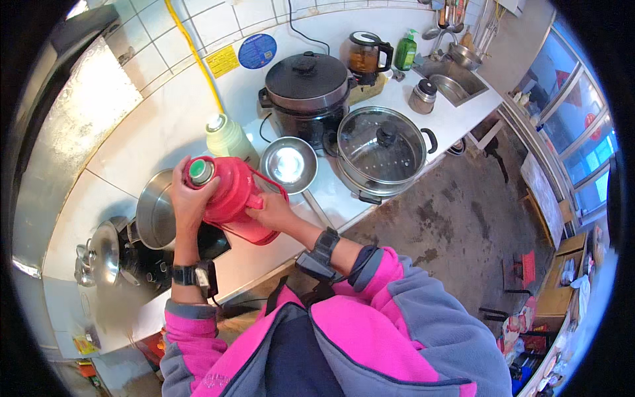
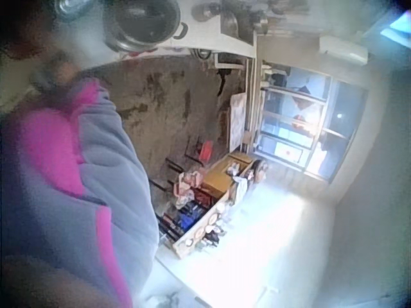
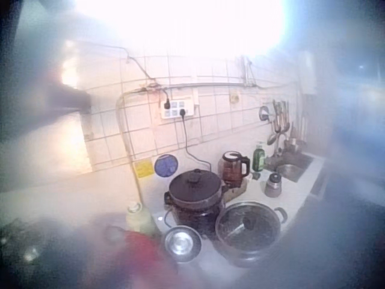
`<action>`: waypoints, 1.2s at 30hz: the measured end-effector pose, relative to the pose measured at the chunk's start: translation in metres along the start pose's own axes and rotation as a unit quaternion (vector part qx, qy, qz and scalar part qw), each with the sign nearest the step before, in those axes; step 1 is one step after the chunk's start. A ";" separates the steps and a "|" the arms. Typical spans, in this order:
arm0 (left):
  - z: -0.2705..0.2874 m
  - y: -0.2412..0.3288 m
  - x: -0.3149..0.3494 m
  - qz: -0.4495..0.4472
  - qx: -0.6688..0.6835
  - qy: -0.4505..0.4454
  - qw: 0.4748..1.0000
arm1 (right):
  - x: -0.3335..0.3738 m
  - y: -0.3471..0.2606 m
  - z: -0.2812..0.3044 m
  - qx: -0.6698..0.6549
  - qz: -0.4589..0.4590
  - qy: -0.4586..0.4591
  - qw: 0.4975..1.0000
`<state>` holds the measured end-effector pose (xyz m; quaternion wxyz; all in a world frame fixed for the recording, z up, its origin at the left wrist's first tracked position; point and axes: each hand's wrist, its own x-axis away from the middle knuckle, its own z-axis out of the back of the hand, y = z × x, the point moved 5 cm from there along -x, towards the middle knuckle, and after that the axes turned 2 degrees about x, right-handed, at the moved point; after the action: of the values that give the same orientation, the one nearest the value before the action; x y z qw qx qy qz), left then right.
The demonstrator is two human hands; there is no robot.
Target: The person pours hot water from a thermos into a saucepan, places two bowls of beaten eggs into a pot of water on the stove, and then places two buns into a steamer basket before covering it. The person then places the steamer basket on the stove.
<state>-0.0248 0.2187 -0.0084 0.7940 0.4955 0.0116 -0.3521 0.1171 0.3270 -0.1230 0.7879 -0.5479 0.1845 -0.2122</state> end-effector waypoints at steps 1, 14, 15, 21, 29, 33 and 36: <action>0.003 0.005 0.007 -0.008 0.031 0.002 0.999 | 0.005 -0.002 -0.001 -0.026 0.011 0.002 1.000; 0.009 0.047 0.080 0.044 0.090 0.057 0.993 | 0.076 -0.006 0.011 -0.037 0.024 0.004 0.999; 0.010 0.053 0.086 0.041 0.088 0.051 0.994 | 0.084 -0.010 0.014 -0.042 0.041 0.021 0.998; 0.020 0.092 0.129 0.046 0.100 0.012 0.994 | 0.151 -0.033 0.032 -0.055 0.028 0.028 0.998; 0.010 0.120 0.214 0.012 0.119 -0.061 0.991 | 0.265 -0.025 0.042 -0.058 -0.080 0.020 0.995; -0.017 0.123 0.256 0.038 0.130 -0.114 0.984 | 0.322 0.000 0.050 -0.136 -0.109 0.047 0.984; -0.042 0.125 0.285 0.043 0.110 -0.142 0.983 | 0.353 0.029 0.058 -0.081 -0.148 0.041 0.985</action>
<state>0.2747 0.1280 -0.0374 0.7424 0.5251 -0.1611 -0.3837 0.4482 0.1921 -0.1520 0.6925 -0.6223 0.1502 -0.3328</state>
